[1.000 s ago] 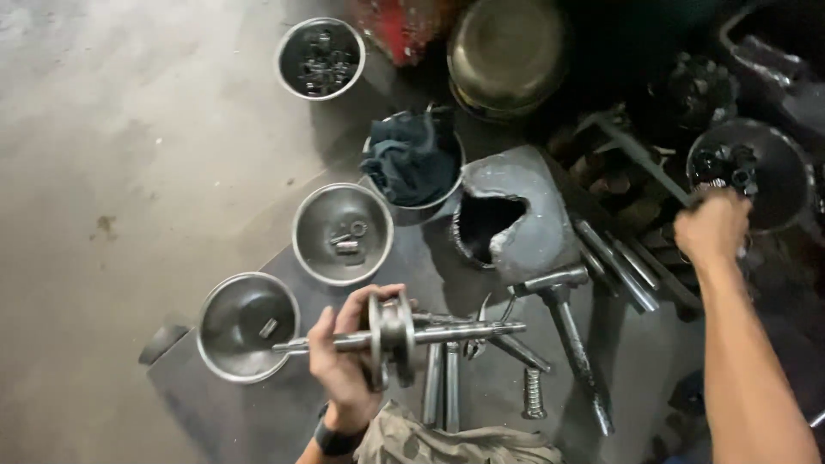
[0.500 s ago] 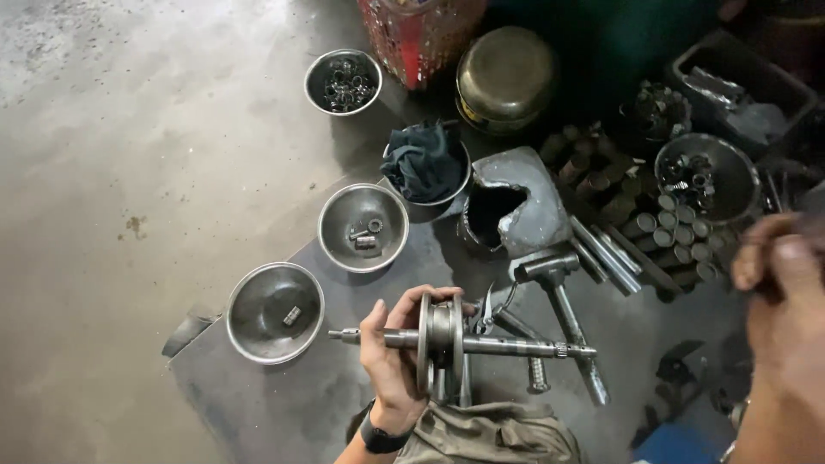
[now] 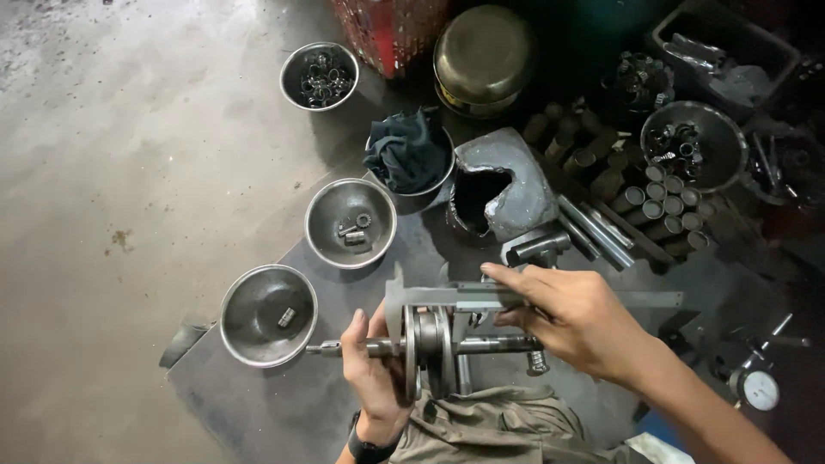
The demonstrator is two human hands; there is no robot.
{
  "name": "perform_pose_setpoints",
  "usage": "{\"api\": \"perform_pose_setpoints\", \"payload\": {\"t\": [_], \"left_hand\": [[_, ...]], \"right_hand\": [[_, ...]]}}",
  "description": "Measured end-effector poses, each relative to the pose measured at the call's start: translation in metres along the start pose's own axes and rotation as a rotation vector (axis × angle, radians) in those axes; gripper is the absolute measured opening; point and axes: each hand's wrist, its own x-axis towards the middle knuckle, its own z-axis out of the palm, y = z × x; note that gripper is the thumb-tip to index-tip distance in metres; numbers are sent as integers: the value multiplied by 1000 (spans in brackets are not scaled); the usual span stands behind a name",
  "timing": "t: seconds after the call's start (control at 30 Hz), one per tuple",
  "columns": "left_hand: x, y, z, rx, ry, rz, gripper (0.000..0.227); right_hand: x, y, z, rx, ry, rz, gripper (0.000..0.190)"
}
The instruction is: The person assembles small metal components on a workbench, using a cloth to wipe parts and a hammer to tap them into place. They then move to a press machine to insert a cylindrical part and later use a caliper to measure a shaft.
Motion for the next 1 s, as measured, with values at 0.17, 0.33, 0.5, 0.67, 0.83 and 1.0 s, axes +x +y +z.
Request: {"api": "perform_pose_setpoints", "payload": {"t": [0.17,0.33,0.5,0.67,0.83,1.0], "left_hand": [[0,-3,5,95,60,33,73],[3,-4,14,167,56,40,73],[6,-4,22,167,126,15,73],[10,-12,12,167,138,13,74],[13,-14,12,135,104,21,71],[19,-13,23,150,145,-15,73]], "right_hand": [[-8,22,13,-23,85,-88,57],[-12,35,17,1,136,-94,44],[-14,41,18,28,106,-9,31],[-13,49,18,81,121,-24,30],[-11,52,18,116,116,14,28],[-11,62,22,127,101,50,31]]}}
